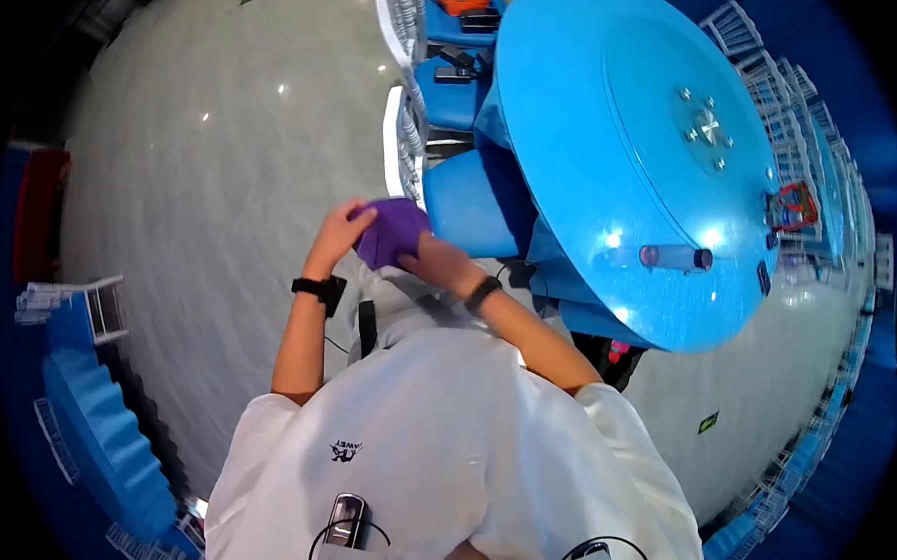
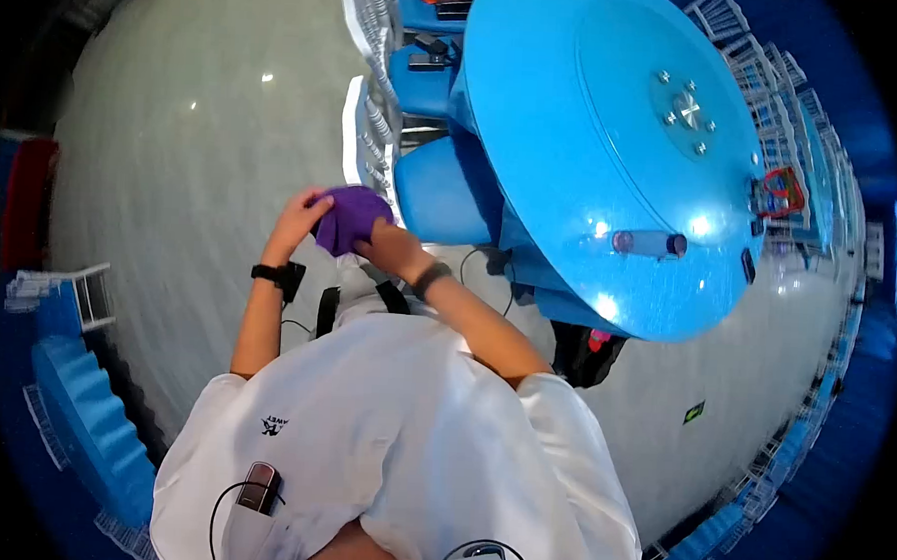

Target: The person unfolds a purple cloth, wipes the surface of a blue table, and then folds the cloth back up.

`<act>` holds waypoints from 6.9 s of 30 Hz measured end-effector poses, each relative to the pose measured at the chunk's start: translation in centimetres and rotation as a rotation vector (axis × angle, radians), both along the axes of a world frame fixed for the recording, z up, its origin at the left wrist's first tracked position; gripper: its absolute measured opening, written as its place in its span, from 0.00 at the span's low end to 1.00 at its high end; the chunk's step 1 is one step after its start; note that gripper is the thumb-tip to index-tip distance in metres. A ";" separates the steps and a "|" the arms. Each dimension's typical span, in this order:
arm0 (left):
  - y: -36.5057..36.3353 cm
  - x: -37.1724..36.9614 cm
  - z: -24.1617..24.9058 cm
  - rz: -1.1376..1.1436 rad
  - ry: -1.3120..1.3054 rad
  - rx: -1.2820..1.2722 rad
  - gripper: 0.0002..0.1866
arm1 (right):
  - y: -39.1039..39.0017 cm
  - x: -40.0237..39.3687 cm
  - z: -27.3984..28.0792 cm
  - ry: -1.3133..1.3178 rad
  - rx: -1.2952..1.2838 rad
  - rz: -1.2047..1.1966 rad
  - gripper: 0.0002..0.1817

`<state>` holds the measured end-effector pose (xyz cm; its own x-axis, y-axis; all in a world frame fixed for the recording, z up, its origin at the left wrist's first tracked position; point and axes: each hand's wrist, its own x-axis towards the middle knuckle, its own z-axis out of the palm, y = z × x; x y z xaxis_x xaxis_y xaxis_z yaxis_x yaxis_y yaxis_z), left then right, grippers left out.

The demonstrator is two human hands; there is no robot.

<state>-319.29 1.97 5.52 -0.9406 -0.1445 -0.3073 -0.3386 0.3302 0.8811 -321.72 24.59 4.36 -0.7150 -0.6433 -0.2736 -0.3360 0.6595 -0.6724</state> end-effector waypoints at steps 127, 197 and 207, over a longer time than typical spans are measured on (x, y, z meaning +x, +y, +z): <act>16.3 3.6 1.2 -0.203 0.535 -0.699 0.20 | 8.5 6.4 -0.2 -0.012 -0.251 -0.233 0.16; 72.5 18.5 -8.5 -0.148 0.351 0.143 0.13 | 66.6 15.4 -8.4 -0.369 -0.100 -0.080 0.33; 53.7 43.2 -0.1 0.353 0.249 -0.031 0.14 | 43.2 32.9 -4.7 -0.322 0.198 0.611 0.16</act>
<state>-276.07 55.64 5.39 -0.8768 -0.4762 -0.0676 -0.2136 0.2598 0.9417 -288.77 67.78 -0.38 -0.1075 -0.8195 -0.5629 -0.4893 0.5364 -0.6876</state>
